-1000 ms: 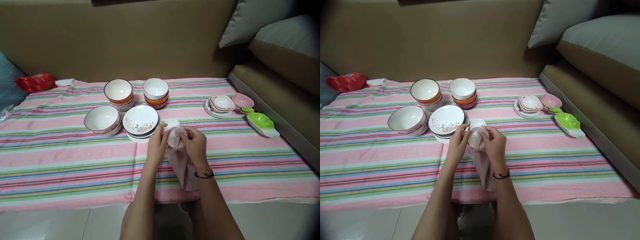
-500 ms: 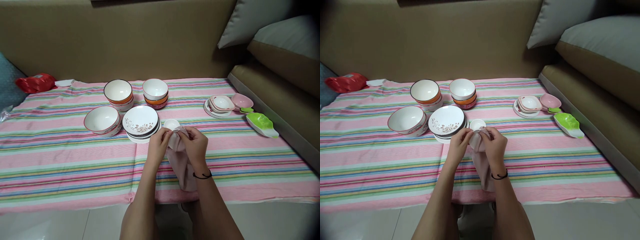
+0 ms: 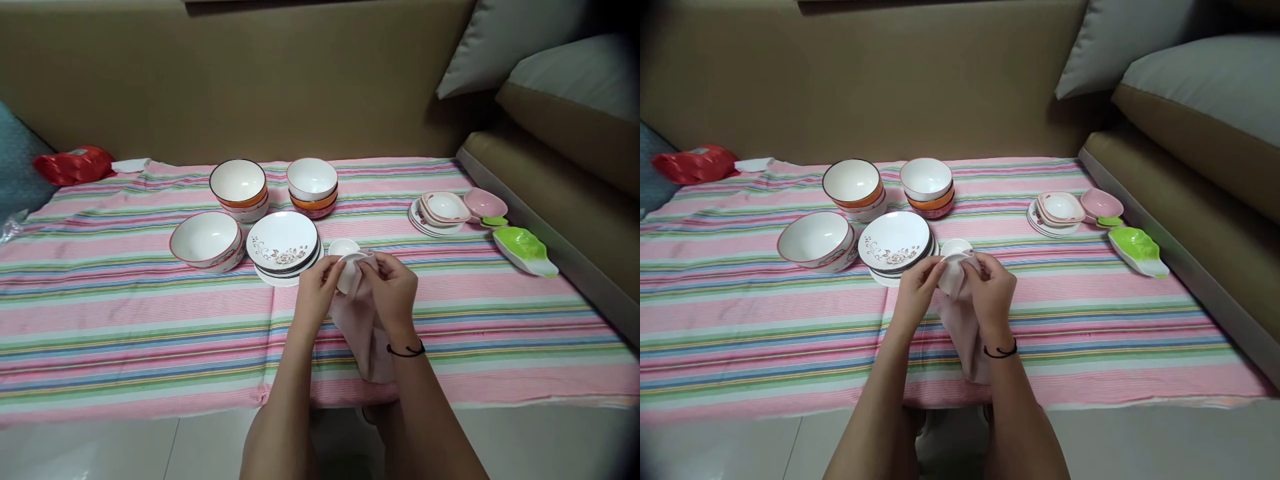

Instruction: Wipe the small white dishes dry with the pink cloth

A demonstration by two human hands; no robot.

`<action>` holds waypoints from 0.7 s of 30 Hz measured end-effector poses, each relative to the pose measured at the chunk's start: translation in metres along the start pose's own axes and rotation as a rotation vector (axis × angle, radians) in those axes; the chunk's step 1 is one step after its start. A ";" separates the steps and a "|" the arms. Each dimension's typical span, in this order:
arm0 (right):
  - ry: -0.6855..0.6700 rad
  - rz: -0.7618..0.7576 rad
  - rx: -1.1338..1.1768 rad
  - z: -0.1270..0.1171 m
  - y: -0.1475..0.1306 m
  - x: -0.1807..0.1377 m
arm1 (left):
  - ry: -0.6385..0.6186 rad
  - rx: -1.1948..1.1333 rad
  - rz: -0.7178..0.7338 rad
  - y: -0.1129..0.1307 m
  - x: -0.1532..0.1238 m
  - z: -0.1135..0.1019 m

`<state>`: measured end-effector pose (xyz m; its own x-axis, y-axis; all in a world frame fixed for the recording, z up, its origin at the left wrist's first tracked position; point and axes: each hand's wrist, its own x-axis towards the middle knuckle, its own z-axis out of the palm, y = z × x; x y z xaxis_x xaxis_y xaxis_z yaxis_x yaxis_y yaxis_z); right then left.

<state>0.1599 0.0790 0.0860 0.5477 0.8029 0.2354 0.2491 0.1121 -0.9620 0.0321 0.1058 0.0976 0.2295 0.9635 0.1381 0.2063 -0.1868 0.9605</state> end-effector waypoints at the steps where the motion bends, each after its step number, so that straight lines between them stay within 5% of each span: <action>1: 0.010 0.018 0.005 0.000 0.000 0.000 | -0.012 -0.003 0.008 0.000 0.000 -0.001; 21: -0.016 -0.112 -0.146 -0.003 -0.005 -0.001 | -0.031 -0.061 -0.033 0.003 0.002 0.000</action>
<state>0.1600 0.0760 0.0913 0.4977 0.7996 0.3361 0.4217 0.1156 -0.8994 0.0329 0.1071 0.1003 0.2533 0.9623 0.0993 0.1562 -0.1420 0.9775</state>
